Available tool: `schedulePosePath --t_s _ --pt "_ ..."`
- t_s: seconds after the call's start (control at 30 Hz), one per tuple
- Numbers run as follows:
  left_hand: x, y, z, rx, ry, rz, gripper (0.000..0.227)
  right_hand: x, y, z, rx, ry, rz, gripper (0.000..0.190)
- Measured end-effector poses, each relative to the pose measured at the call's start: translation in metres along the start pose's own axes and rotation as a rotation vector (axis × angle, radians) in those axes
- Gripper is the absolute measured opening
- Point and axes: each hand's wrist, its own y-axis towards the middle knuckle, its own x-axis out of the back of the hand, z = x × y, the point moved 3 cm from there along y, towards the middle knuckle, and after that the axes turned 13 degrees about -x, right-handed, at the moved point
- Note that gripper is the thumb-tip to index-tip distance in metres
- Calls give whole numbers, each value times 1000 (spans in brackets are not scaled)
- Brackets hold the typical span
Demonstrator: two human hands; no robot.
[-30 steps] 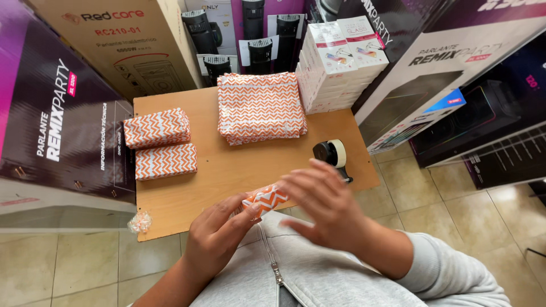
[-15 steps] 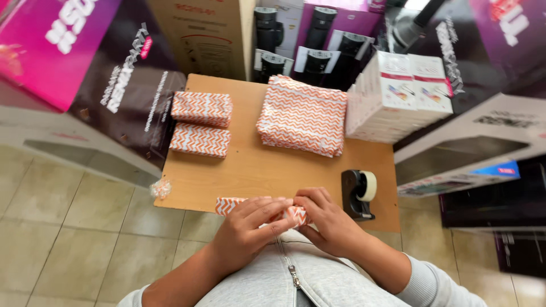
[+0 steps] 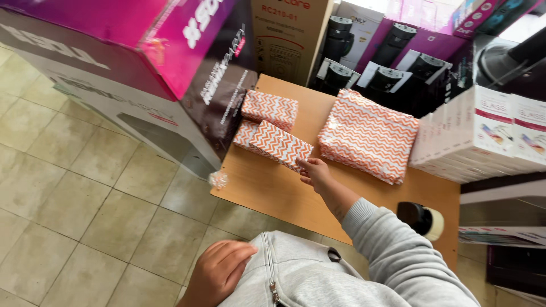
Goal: The person wraps small rectangular boxes with orange and white chevron-patterned paper. They fold the paper around each box, tuck the ends, and secure the package with clear tape from a dispenser. The wrapped boxes are stacked on the table.
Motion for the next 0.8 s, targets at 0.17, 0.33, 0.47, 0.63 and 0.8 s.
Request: schedulePosePath --t_s 0.17,0.33,0.47,0.63,0.8 --pt "28 -70 36 74 80 -43 19 -44 42 10 -26 43 -4 53" --pt "56 -97 73 136 82 -51 19 -67 64 20 2 78 -85 71" --pt "76 -96 99 85 51 -20 18 -79 65 27 77 50 -175 60" --pt "85 -90 124 26 -31 57 17 -88 30 33 134 -7 -181 36" --pt "82 -84 141 -49 -109 128 18 -43 9 41 509 -346 -618 54"
